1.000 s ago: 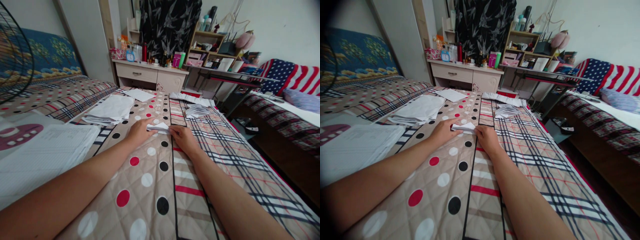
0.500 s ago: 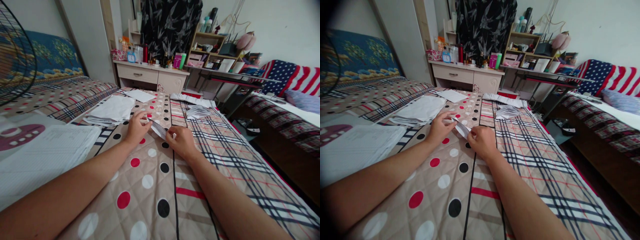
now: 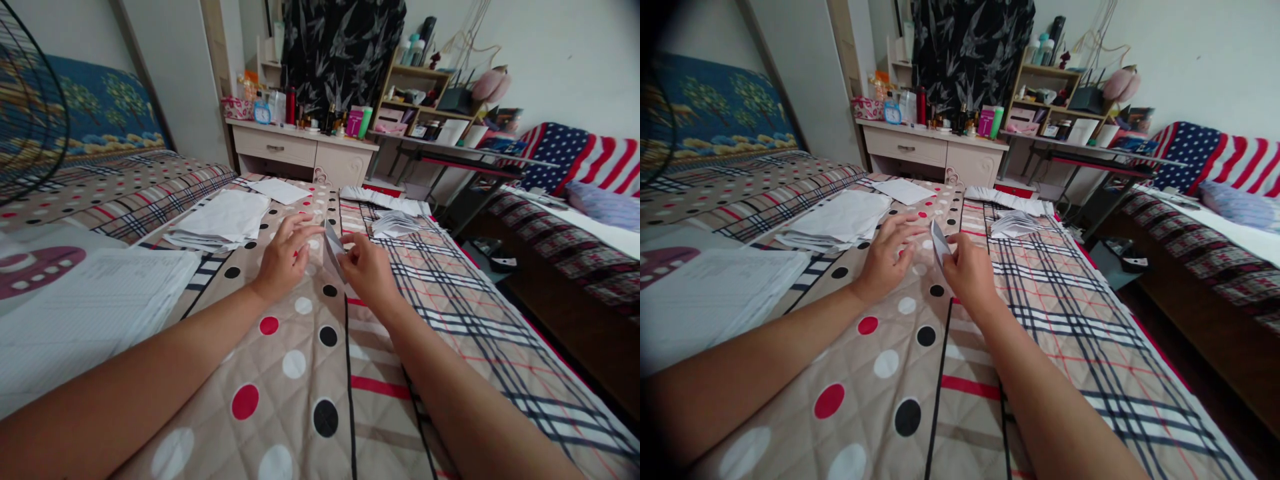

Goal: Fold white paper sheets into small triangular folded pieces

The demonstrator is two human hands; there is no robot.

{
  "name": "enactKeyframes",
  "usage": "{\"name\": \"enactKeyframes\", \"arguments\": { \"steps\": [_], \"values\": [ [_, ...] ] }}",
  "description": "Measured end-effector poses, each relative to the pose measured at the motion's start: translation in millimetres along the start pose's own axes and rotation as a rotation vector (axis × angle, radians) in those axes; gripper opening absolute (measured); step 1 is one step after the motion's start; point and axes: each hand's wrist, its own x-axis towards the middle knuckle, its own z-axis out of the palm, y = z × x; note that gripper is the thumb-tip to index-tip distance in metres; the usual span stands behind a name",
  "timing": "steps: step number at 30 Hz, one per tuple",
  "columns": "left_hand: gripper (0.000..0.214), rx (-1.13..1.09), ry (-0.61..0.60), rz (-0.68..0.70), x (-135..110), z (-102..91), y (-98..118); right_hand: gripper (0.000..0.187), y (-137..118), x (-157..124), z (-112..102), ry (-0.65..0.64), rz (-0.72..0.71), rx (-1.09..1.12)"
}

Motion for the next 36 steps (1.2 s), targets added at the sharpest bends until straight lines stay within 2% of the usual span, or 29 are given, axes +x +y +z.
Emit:
{"name": "enactKeyframes", "arguments": {
  "steps": [5, 9, 11, 18, 21, 25, 29, 32, 36],
  "values": [
    [0.044, 0.149, -0.182, 0.262, -3.8, -0.1, 5.6, 0.048, 8.7, 3.6, 0.3, -0.064, 0.033, 0.141],
    [0.022, 0.190, -0.191, 0.326, -3.8, 1.0, 3.3, 0.053, 8.8, 3.9, -0.2, -0.090, 0.041, 0.229],
    [0.012, 0.168, -0.161, 0.311, -3.2, 0.8, 1.4, 0.051, 7.0, 4.6, -3.9, -0.091, 0.064, 0.295],
    [0.010, -0.019, -0.098, 0.147, -4.0, 2.6, -3.8, 0.053, 1.1, 5.0, -19.0, -0.160, 0.182, 0.558],
    [0.018, -0.066, -0.136, 0.095, -7.0, 6.1, -4.5, 0.052, 1.2, 4.2, -16.6, -0.166, 0.215, 0.647],
    [0.033, -0.102, -0.227, 0.002, -11.7, 13.2, -5.6, 0.030, 1.1, 4.4, -10.3, -0.173, 0.236, 0.674],
    [0.021, -0.173, -0.295, -0.077, -11.1, 15.8, -7.1, 0.024, 3.1, 6.9, -8.2, -0.211, 0.279, 0.635],
    [0.012, -0.238, -0.316, -0.074, -7.8, 12.2, -7.5, 0.034, 6.6, 8.7, -14.1, -0.317, 0.181, 0.474],
    [0.024, -0.244, -0.352, -0.034, -5.6, 7.4, -8.9, 0.053, 10.2, 8.9, -29.3, -0.362, -0.189, 0.185]
  ]
}}
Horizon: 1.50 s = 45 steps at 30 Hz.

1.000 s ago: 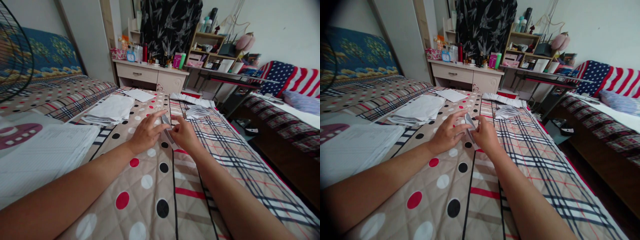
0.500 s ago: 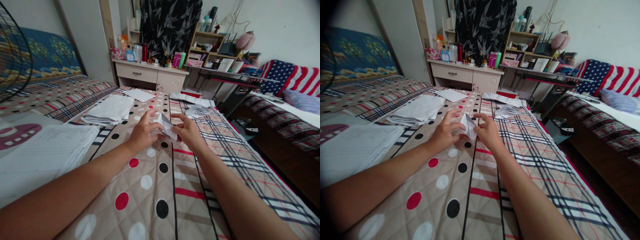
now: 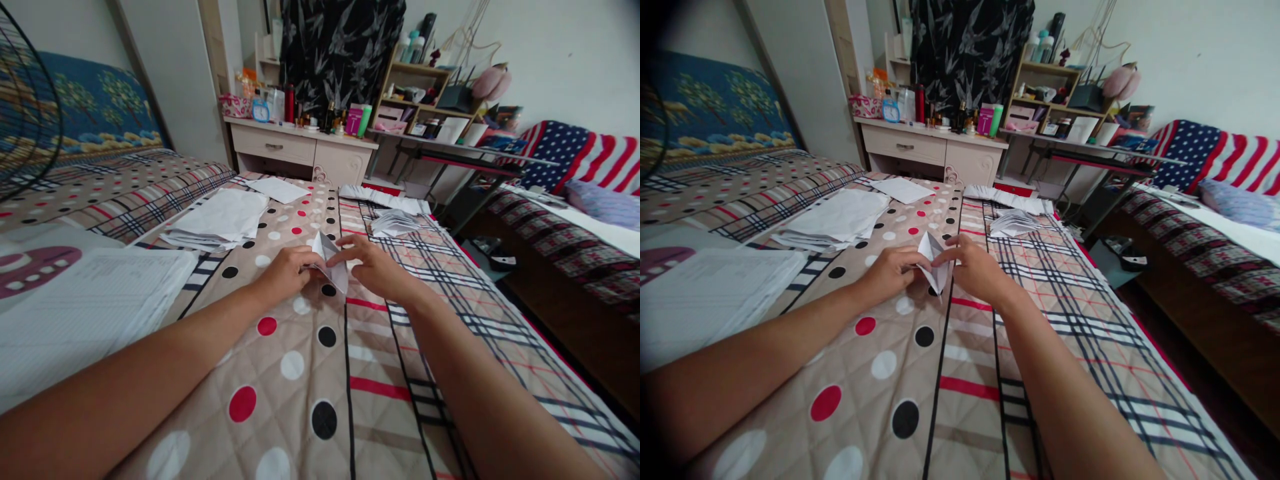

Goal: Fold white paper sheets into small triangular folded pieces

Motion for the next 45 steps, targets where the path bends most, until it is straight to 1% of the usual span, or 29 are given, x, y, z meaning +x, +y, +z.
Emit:
{"name": "enactKeyframes", "arguments": {
  "steps": [2, 3, 5, 6, 7, 8, 10, 11, 13, 15, 17, 19, 21, 23, 25, 28, 30, 34, 36, 39, 42, 45],
  "values": [
    [0.025, -0.043, -0.028, 0.018, -0.2, -0.7, -0.6, 0.055, -0.8, -2.9, -5.1, -0.031, -0.086, -0.136],
    [0.022, -0.077, -0.044, 0.022, -0.3, -0.6, -0.7, 0.051, -1.1, -3.9, -6.5, -0.051, -0.099, -0.178],
    [0.010, -0.147, -0.096, 0.009, -0.6, -0.4, -0.1, 0.033, -0.9, -5.1, -7.1, -0.081, -0.105, -0.214],
    [0.003, -0.186, -0.131, -0.020, -0.8, -0.4, 0.5, 0.023, -0.3, -5.3, -6.6, -0.084, -0.105, -0.201],
    [0.009, -0.232, -0.167, -0.068, -1.1, -0.7, 1.2, 0.017, 0.6, -5.2, -5.8, -0.082, -0.099, -0.162],
    [0.017, -0.284, -0.202, -0.130, -1.4, -1.0, 1.9, 0.016, 1.7, -4.8, -4.8, -0.079, -0.088, -0.101],
    [0.027, -0.390, -0.247, -0.258, -1.6, -1.9, 2.6, 0.021, 4.9, -3.4, -2.7, -0.086, -0.058, 0.061],
    [0.029, -0.436, -0.251, -0.305, -1.5, -2.2, 2.3, 0.022, 6.8, -2.5, -1.4, -0.104, -0.047, 0.141],
    [0.032, -0.496, -0.220, -0.346, -1.1, -2.1, 0.5, 0.025, 11.0, -0.3, 2.1, -0.157, -0.024, 0.273],
    [0.034, -0.529, -0.153, -0.370, -0.5, -1.3, -2.6, 0.036, 14.7, 1.9, 7.9, -0.188, 0.030, 0.388],
    [0.035, -0.537, -0.113, -0.403, -0.1, -0.4, -5.5, 0.044, 16.4, 3.5, 15.8, -0.144, 0.111, 0.511],
    [0.034, -0.514, -0.130, -0.412, 0.1, 0.0, -6.8, 0.043, 15.4, 4.4, 24.2, -0.021, 0.173, 0.633],
    [0.031, -0.477, -0.144, -0.392, 0.5, 0.4, -6.0, 0.037, 12.4, 4.4, 30.9, 0.085, 0.221, 0.764],
    [0.031, -0.435, -0.105, -0.350, 0.9, 1.6, -3.5, 0.032, 9.4, 3.7, 34.8, 0.112, 0.275, 0.868],
    [0.034, -0.355, -0.002, -0.290, 1.0, 3.9, -0.1, 0.031, 8.2, 2.9, 36.4, 0.102, 0.330, 0.909],
    [0.047, -0.129, 0.153, -0.184, 0.0, 6.7, 5.6, 0.030, 9.5, 2.2, 37.5, 0.108, 0.363, 0.901],
    [0.048, 0.018, 0.196, -0.113, -1.2, 6.4, 9.8, 0.029, 10.6, 2.1, 38.4, 0.118, 0.362, 0.895],
    [0.037, 0.234, 0.262, 0.021, -3.0, 1.7, 18.1, 0.027, 10.2, 2.0, 39.9, 0.121, 0.366, 0.878],
    [0.025, 0.309, 0.292, 0.058, -3.6, 0.0, 20.2, 0.027, 9.4, 1.9, 40.6, 0.112, 0.369, 0.871],
    [0.007, 0.313, 0.266, 0.057, -4.4, 0.4, 20.2, 0.029, 9.0, 2.2, 42.7, 0.121, 0.356, 0.833],
    [0.006, 0.251, 0.245, 0.042, -4.3, 2.0, 19.3, 0.035, 10.1, 3.0, 45.7, 0.157, 0.357, 0.814],
    [0.006, 0.210, 0.305, 0.025, -3.0, 1.7, 20.3, 0.036, 11.2, 3.2, 47.6, 0.180, 0.367, 0.799]
  ]
}}
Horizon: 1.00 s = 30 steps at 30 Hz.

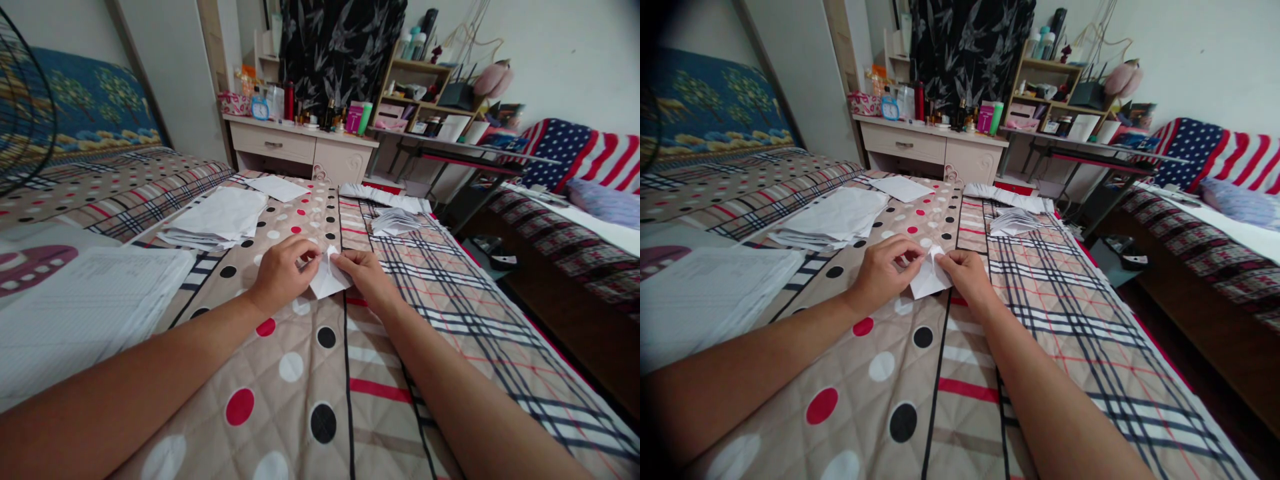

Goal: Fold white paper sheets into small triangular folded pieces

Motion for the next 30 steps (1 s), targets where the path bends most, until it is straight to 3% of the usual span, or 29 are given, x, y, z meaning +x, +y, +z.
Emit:
{"name": "enactKeyframes", "arguments": {
  "steps": [6, 12, 16, 21, 24, 30],
  "values": [
    [0.005, -0.021, 0.084, -0.065, 1.6, -2.1, 1.1, 0.036, 0.7, -0.1, -0.4, 0.047, -0.021, -0.105],
    [0.008, -0.011, -0.057, 0.077, -1.4, 0.2, -1.8, 0.032, 0.3, -0.2, -0.1, 0.040, -0.065, -0.099],
    [0.012, -0.005, -0.108, 0.083, -1.4, 1.1, -3.5, 0.028, -2.9, -3.3, -0.1, -0.004, -0.049, -0.029],
    [0.006, -0.077, -0.066, -0.027, -0.1, 3.6, -5.7, 0.020, -4.9, -5.6, 0.3, -0.061, -0.032, -0.023],
    [0.024, -0.137, -0.042, -0.161, 0.7, 6.1, -7.4, 0.019, -5.8, -6.8, 0.5, -0.112, -0.043, -0.020],
    [0.021, -0.302, -0.165, -0.358, 2.5, 7.5, -8.5, 0.024, -6.6, -8.2, 1.8, -0.089, -0.078, -0.063]
  ]
}}
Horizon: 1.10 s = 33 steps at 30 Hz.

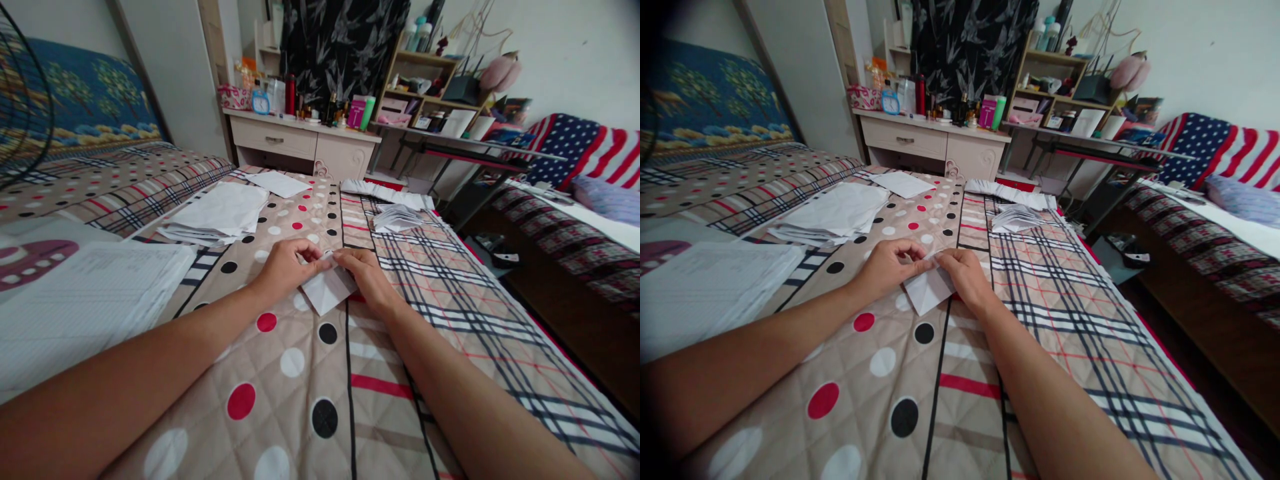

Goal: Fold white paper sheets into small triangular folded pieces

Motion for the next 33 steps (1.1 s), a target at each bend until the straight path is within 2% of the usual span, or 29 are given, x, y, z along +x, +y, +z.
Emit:
{"name": "enactKeyframes", "arguments": {
  "steps": [4, 7, 10, 12, 15, 18, 21, 23, 26, 30, 33],
  "values": [
    [0.020, -0.070, -0.036, -0.026, -0.7, 0.1, 1.6, 0.027, 4.9, 3.8, 0.6, 0.044, -0.064, -0.063],
    [0.018, -0.093, -0.101, -0.038, -2.1, 0.9, 3.0, 0.024, 6.9, 6.4, -1.4, 0.114, -0.233, -0.171],
    [0.022, -0.155, -0.247, -0.064, -4.0, 2.0, 5.9, 0.029, 6.3, 7.0, -4.6, 0.225, -0.393, -0.325],
    [0.024, -0.211, -0.315, -0.088, -5.0, 2.3, 8.7, 0.027, 5.7, 6.8, -5.7, 0.276, -0.425, -0.354],
    [0.028, -0.249, -0.302, -0.133, -5.4, 2.1, 12.1, 0.022, 5.6, 6.8, -4.4, 0.284, -0.418, -0.325],
    [0.027, -0.262, -0.282, -0.150, -4.6, 2.2, 11.4, 0.027, 5.9, 7.1, -1.5, 0.270, -0.383, -0.239],
    [0.018, -0.303, -0.240, -0.140, -2.9, 3.5, 5.8, 0.048, 7.8, 8.3, -1.6, 0.301, -0.302, -0.036],
    [0.015, -0.410, -0.187, -0.157, -1.5, 4.4, 1.5, 0.057, 10.8, 10.1, -4.2, 0.348, -0.211, 0.121],
    [0.022, -0.641, -0.078, -0.224, 0.4, 4.3, -1.9, 0.049, 15.8, 13.7, -8.6, 0.375, -0.064, 0.330],
    [0.030, -0.857, -0.009, -0.330, 1.0, 1.6, 0.8, 0.029, 15.1, 14.3, -8.3, 0.204, 0.069, 0.546],
    [0.024, -0.933, -0.031, -0.333, 0.0, -0.8, 3.3, 0.031, 9.1, 9.4, -4.7, 0.009, 0.178, 0.553]
  ]
}}
